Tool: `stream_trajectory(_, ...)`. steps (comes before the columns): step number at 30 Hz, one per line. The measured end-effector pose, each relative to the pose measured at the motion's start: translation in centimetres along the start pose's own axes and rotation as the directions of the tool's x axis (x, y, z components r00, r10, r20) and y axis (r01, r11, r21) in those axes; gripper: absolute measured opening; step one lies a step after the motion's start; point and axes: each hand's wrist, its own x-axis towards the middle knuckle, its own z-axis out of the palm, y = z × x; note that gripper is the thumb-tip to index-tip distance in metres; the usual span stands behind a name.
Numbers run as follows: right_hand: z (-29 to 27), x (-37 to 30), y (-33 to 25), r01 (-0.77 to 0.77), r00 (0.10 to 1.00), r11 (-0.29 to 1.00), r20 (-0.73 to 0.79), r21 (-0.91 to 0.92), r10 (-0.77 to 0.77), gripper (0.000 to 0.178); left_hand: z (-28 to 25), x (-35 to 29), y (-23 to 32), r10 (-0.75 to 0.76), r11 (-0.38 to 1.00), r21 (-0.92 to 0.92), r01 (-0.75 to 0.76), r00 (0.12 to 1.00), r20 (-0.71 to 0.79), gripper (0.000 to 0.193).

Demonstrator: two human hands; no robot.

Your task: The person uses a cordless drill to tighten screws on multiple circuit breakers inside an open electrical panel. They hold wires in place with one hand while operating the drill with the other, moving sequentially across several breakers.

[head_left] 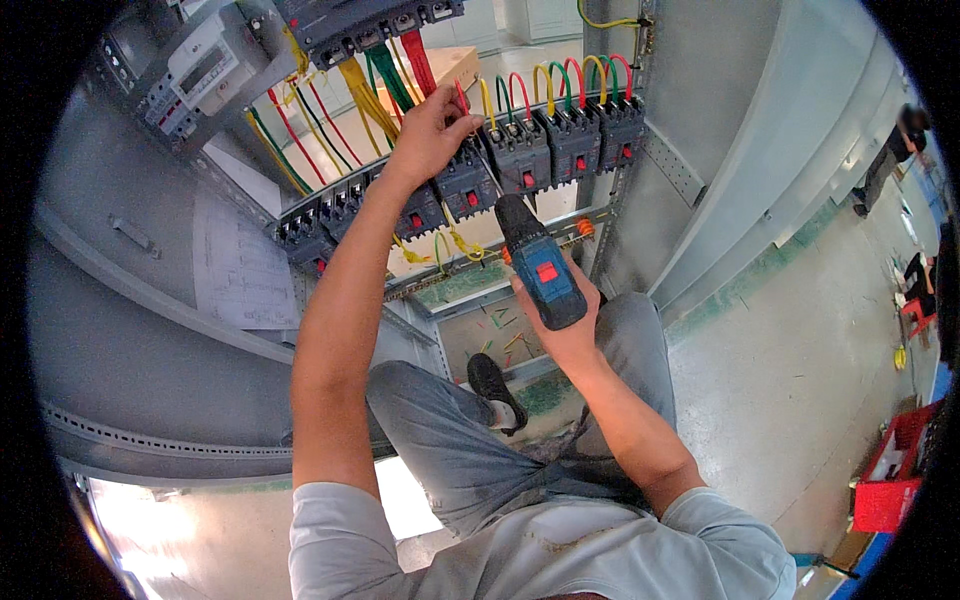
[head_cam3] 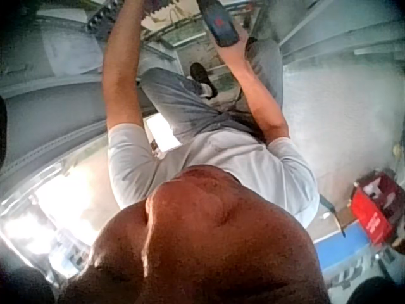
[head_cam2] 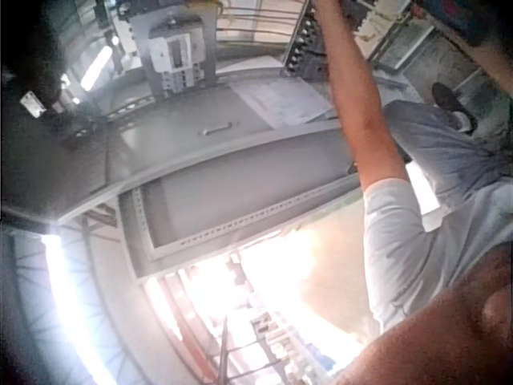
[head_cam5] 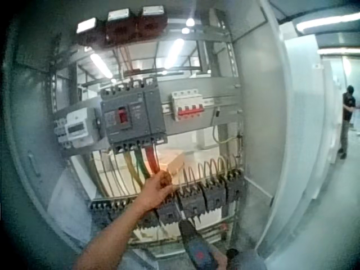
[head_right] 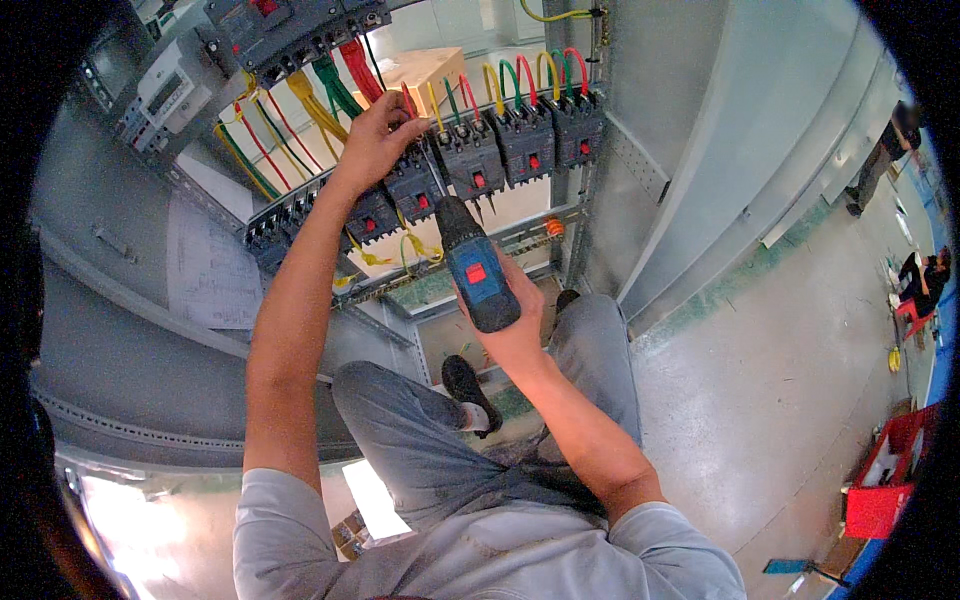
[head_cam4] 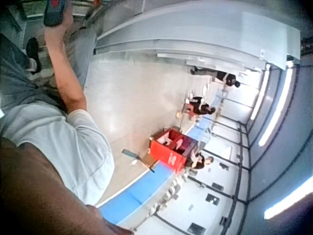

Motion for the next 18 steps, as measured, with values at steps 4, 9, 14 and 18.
stream_trajectory(4,0.8,1.3,-2.1,0.006,1.0,1.0,-0.023,-0.006,-0.006,0.072,-0.4,-0.6,1.1,-0.014,1.0,0.02,0.014,1.0,0.016,0.045)
stream_trajectory(9,1.0,1.9,-3.9,-0.033,0.999,0.999,-0.001,-0.014,0.033,0.078,0.0,-1.0,0.4,0.024,0.999,-0.036,-0.024,1.0,-0.015,0.047)
stream_trajectory(14,1.4,1.3,-3.3,-0.036,0.999,0.999,0.035,-0.008,0.036,0.076,0.0,-1.1,0.0,0.042,0.999,0.021,-0.041,0.998,-0.05,0.049)
stream_trajectory(18,1.8,1.3,-3.6,-0.055,0.998,0.998,0.022,0.016,0.055,0.074,0.2,-1.1,-0.4,0.028,1.0,0.002,-0.028,0.999,-0.046,0.05)
